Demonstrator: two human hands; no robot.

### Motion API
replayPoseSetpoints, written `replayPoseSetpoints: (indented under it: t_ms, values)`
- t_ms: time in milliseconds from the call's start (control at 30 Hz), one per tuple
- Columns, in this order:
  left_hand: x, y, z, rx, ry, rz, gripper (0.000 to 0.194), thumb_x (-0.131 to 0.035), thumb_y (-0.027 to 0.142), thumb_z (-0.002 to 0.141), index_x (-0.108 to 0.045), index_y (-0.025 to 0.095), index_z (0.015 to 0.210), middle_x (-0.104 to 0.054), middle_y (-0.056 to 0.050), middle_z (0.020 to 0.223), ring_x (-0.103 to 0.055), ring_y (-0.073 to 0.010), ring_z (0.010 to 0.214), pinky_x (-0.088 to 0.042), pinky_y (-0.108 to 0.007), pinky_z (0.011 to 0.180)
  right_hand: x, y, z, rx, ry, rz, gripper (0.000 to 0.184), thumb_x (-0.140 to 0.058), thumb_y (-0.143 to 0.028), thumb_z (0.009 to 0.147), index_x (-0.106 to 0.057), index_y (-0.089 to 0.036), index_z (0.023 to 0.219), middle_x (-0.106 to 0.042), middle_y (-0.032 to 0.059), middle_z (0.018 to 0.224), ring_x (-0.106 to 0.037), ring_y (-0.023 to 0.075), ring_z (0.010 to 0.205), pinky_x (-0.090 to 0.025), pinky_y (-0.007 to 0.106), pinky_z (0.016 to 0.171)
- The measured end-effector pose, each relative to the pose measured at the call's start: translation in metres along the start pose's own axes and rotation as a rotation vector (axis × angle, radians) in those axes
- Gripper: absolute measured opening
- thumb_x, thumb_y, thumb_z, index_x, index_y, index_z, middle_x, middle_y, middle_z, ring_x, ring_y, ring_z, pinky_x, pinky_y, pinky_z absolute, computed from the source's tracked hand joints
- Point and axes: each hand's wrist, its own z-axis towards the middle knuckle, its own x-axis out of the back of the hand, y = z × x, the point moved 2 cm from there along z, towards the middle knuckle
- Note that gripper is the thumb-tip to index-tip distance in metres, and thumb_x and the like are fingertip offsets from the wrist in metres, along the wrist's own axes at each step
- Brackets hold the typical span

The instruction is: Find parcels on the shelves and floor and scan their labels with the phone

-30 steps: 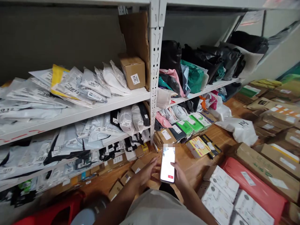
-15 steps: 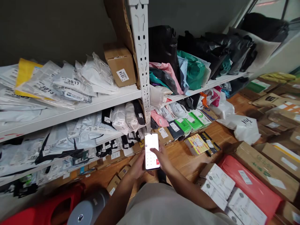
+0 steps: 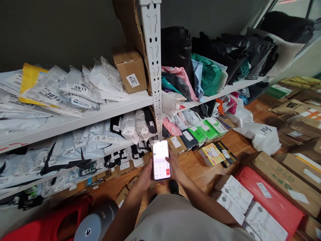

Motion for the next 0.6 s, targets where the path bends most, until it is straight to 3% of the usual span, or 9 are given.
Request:
replayPoseSetpoints:
  t_ms: [133, 233, 467, 600]
  values:
    - [0.004, 0.004, -0.005, 0.036, 0.017, 0.040, 0.065, -0.051, 0.052, 0.085, -0.035, 0.029, 0.143, -0.060, -0.007, 0.129, -0.054, -0.0336, 0.115, -0.053, -0.043, 0.080, 0.004, -0.008, -0.004, -0.014, -0.129, 0.003, 0.039, -0.055, -0.021, 0.073, -0.065, -0.024, 0.110, -0.069, 0.0030, 0.110, -0.059, 0.0264, 0.104, -0.042, 0.039, 0.095]
    - [0.008, 0.004, -0.008, -0.016, 0.017, 0.049, 0.063, -0.053, 0.043, 0.084, -0.036, 0.029, 0.143, -0.060, -0.005, 0.128, -0.054, -0.0323, 0.116, -0.053, -0.041, 0.082, 0.005, -0.011, -0.008, -0.022, -0.172, 0.009, 0.046, -0.053, -0.017, 0.070, -0.064, -0.025, 0.113, -0.069, 0.0019, 0.108, -0.059, 0.0258, 0.103, -0.043, 0.039, 0.093]
    - [0.007, 0.004, -0.015, 0.007, -0.044, 0.044, 0.086, -0.054, 0.023, 0.073, -0.016, 0.031, 0.150, -0.055, -0.006, 0.133, -0.060, -0.0306, 0.106, -0.057, -0.039, 0.071, 0.003, -0.011, -0.014, 0.010, -0.191, 0.015, 0.047, -0.056, -0.016, 0.070, -0.063, -0.025, 0.115, -0.067, 0.0016, 0.115, -0.057, 0.0250, 0.107, -0.044, 0.037, 0.092]
    - [0.005, 0.004, -0.018, 0.044, 0.011, 0.106, 0.087, -0.054, 0.021, 0.072, -0.017, 0.032, 0.150, -0.052, -0.010, 0.136, -0.063, -0.0293, 0.098, -0.057, -0.035, 0.059, 0.003, -0.010, -0.017, 0.014, -0.236, 0.026, 0.053, -0.056, -0.015, 0.068, -0.060, -0.026, 0.120, -0.066, 0.0014, 0.118, -0.057, 0.0256, 0.107, -0.044, 0.038, 0.093]
